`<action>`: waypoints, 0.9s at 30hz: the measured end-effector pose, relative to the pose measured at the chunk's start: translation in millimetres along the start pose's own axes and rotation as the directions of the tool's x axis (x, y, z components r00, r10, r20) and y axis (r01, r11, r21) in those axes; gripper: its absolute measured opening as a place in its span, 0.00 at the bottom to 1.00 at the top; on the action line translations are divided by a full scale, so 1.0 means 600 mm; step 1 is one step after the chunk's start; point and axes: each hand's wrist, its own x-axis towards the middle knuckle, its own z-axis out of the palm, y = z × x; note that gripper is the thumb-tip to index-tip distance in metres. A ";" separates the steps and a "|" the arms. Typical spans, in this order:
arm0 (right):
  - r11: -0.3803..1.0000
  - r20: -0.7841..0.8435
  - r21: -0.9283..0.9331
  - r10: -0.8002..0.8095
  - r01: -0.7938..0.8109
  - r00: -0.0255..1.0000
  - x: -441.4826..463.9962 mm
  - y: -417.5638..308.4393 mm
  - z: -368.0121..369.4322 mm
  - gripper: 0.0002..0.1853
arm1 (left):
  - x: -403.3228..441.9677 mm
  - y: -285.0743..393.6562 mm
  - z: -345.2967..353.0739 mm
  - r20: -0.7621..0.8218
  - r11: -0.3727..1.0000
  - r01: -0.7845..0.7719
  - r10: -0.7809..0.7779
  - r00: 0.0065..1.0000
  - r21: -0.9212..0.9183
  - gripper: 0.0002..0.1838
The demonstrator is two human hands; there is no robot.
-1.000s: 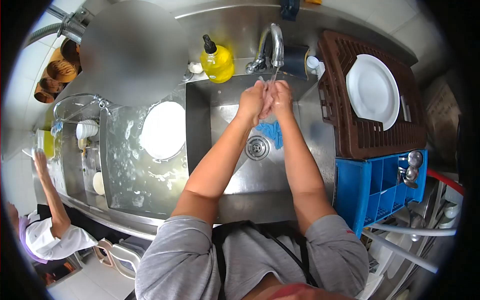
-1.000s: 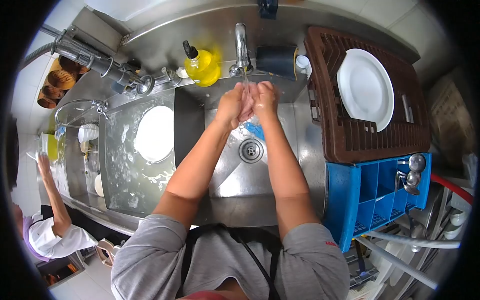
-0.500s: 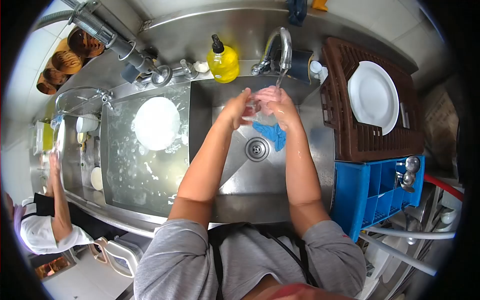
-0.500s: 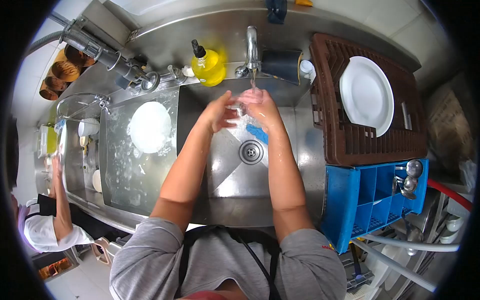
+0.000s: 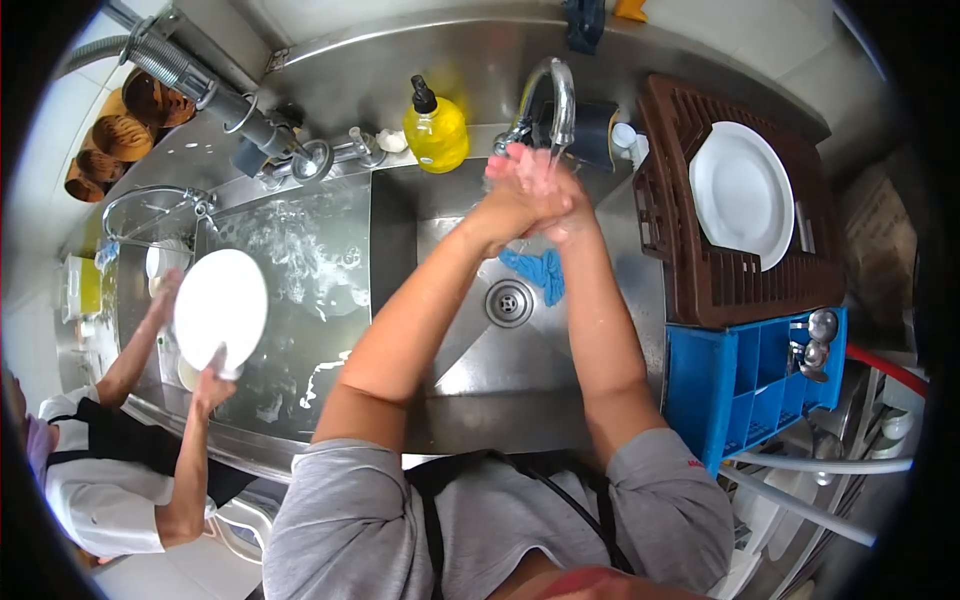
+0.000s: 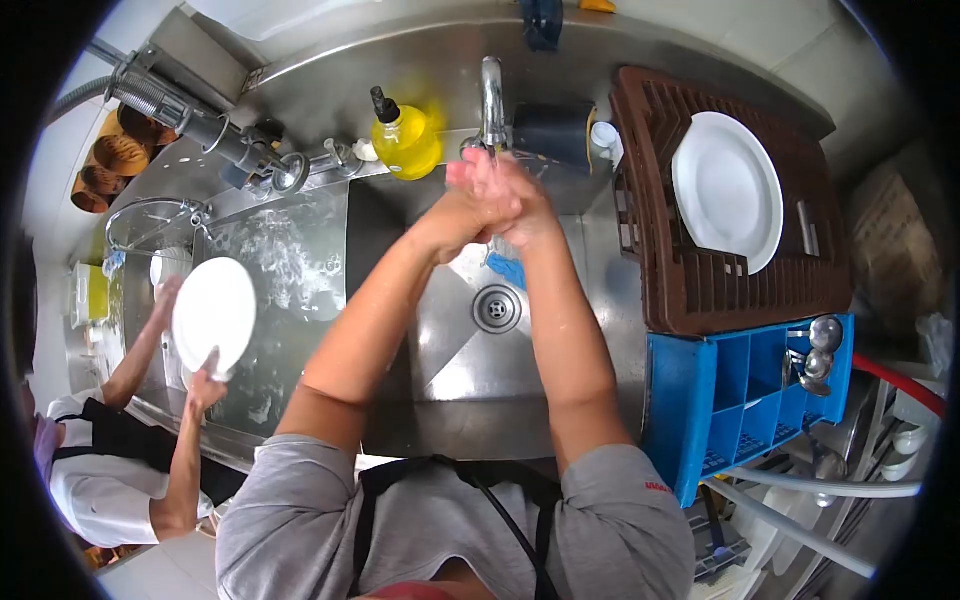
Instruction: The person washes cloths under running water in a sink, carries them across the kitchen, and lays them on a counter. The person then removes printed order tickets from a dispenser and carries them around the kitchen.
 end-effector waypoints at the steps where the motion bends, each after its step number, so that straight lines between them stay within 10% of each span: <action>1: 0.884 0.162 -0.466 0.054 0.028 0.985 -0.003 -0.040 0.007 0.21 | -0.010 0.019 -0.008 0.056 0.986 0.139 -0.144 0.988 0.094 0.13; 4: 0.836 0.440 -0.531 0.131 0.140 0.888 0.013 -0.047 0.014 0.19 | -0.010 0.010 -0.022 0.153 0.959 0.282 -0.282 0.947 0.025 0.12; 8: 0.900 0.239 -0.398 0.287 -0.176 0.928 0.016 -0.071 0.033 0.16 | -0.002 0.000 -0.011 0.188 0.933 0.293 -0.256 0.948 -0.209 0.07; 10: 0.831 0.057 -0.550 0.141 -0.086 0.988 0.017 -0.065 0.037 0.14 | 0.000 -0.006 -0.003 0.114 0.944 0.265 -0.247 0.962 -0.196 0.06; 18: 0.612 -0.282 -0.783 -0.191 -0.110 0.940 0.020 -0.038 0.046 0.17 | 0.007 -0.039 0.011 -0.171 0.909 0.046 0.028 0.985 0.414 0.03; 23: 0.574 -0.402 -0.810 -0.397 -0.118 0.825 -0.008 -0.026 0.048 0.21 | 0.033 -0.080 0.000 0.113 0.221 -0.188 0.315 0.942 0.957 0.19; 25: 0.583 -0.405 -0.807 -0.426 -0.097 0.809 -0.015 -0.028 0.027 0.20 | 0.021 -0.091 0.019 0.009 0.389 -0.129 0.295 0.956 0.912 0.21; 27: 0.263 -0.192 -0.964 -0.627 -0.027 0.755 -0.055 -0.060 0.048 0.19 | 0.002 -0.044 0.072 0.044 0.478 -0.205 0.325 0.945 0.854 0.23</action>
